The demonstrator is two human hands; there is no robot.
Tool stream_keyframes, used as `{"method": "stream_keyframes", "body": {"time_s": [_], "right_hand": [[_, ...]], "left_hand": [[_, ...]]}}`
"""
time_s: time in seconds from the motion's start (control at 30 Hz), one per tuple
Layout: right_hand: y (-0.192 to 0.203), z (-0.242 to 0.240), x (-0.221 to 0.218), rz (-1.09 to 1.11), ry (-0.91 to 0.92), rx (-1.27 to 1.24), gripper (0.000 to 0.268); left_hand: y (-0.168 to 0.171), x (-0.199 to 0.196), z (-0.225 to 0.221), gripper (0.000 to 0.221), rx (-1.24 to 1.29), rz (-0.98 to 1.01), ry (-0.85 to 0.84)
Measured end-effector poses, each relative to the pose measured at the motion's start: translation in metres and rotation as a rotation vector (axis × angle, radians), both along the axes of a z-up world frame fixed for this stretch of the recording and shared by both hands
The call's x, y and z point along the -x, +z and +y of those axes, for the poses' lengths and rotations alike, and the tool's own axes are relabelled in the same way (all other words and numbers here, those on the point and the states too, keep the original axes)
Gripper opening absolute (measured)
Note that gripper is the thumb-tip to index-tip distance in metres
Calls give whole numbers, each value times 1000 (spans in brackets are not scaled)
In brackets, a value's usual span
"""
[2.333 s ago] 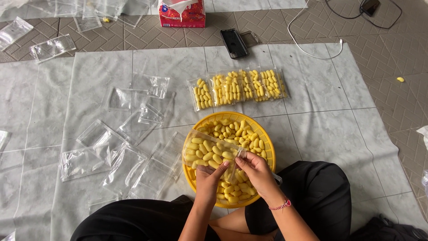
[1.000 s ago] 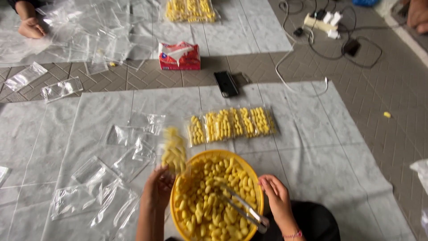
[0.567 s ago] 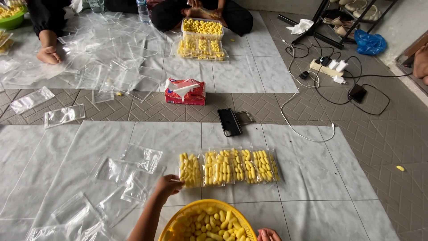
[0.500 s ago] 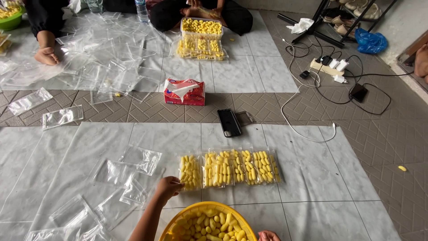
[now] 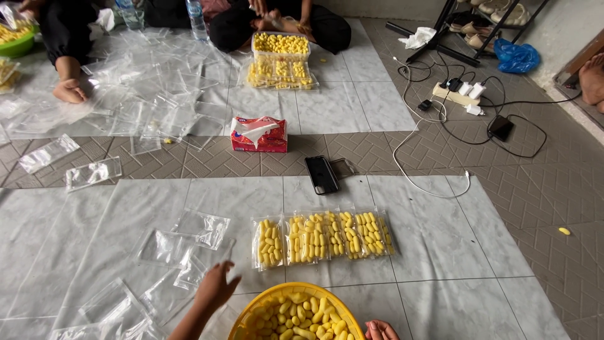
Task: The person sits on a floor mat and uses tongs to transfer yellow snack pieces from a yellow basket into small clear plastic bags. The person fills several bags and places them on the mat. Other people are visible in the background performing the same task.
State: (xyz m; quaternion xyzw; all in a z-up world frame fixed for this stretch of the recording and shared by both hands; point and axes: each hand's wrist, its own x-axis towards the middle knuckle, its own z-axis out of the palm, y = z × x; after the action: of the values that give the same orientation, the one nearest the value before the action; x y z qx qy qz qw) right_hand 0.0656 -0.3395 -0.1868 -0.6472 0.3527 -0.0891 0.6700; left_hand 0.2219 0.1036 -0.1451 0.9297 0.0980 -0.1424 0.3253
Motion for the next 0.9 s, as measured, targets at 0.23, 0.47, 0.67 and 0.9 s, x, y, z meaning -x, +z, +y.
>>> {"method": "stream_keyframes", "body": {"time_s": [0.23,0.47,0.67,0.9], "right_hand": [[51,30,5,-63,-54,-1,18],[112,52,34,294,280,181,67],[207,54,61,359,637,356,75],[191,54,110,292,637,395,77]], "left_hand": [[-87,121,-3,85,-793,-125,-132],[-24,137,-25,106,-592,388,-105],[1,181,-2,25,-499,33,-87],[72,234,-16,26,-328,116,108]]}}
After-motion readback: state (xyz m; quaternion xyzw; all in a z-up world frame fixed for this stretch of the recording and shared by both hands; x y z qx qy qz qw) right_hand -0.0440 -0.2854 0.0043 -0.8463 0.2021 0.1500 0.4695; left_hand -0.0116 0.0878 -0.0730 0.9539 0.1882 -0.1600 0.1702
